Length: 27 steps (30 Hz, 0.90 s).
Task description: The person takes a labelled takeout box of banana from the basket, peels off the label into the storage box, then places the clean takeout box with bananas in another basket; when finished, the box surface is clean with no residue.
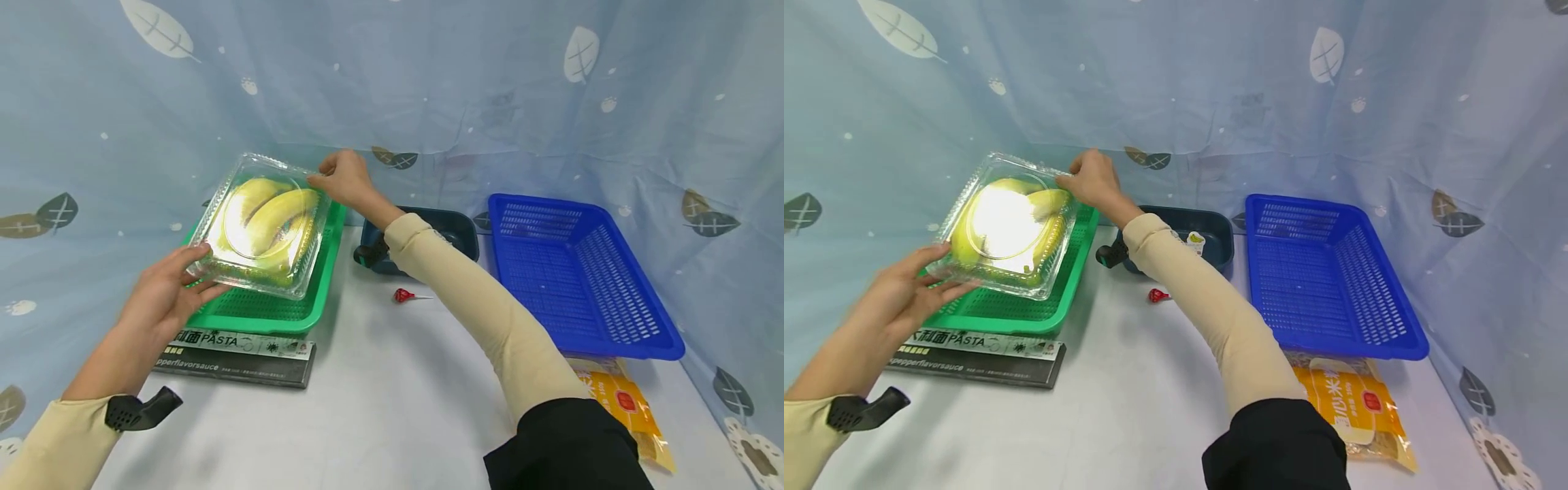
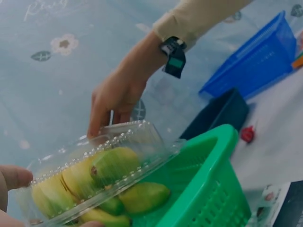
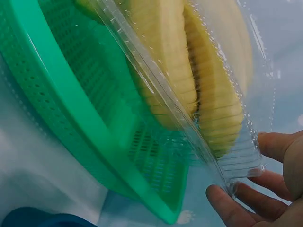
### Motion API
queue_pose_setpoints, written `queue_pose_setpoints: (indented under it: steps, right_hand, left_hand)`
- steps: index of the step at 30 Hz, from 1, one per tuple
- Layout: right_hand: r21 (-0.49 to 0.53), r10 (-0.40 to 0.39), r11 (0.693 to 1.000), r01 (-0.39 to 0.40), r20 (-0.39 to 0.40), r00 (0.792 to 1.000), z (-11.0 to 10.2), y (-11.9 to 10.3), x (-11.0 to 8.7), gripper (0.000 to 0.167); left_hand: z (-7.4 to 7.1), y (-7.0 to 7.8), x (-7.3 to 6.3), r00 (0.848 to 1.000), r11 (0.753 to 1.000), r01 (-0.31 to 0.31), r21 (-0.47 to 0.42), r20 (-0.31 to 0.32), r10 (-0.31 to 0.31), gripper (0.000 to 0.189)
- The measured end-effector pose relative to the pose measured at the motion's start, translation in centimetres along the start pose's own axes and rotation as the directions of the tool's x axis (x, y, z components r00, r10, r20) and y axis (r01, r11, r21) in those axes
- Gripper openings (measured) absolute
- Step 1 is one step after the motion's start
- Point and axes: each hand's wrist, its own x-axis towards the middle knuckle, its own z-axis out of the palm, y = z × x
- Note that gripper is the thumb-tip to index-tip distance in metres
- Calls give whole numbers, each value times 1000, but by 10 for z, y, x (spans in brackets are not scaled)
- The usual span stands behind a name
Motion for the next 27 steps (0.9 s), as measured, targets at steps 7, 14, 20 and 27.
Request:
queue_pose_setpoints:
  steps: [7,14,20,27]
  right_hand:
    - [-57,58,997,-59,-29,998,16,11,5,32]
    - [-137,80,987,-86,-49,996,29,16,9,36]
    - [-155,75,984,-84,-64,995,33,19,5,38]
    - [-144,84,986,-89,-46,995,25,25,-1,34]
  left_hand:
    - [7,2,8,993,992,101,-75,-52,-105,89]
    - [9,4,17,987,985,141,-98,-59,-147,85]
    - [8,4,19,986,987,147,-71,-73,-152,83]
    - [10,5,26,974,974,203,-100,-82,-211,89]
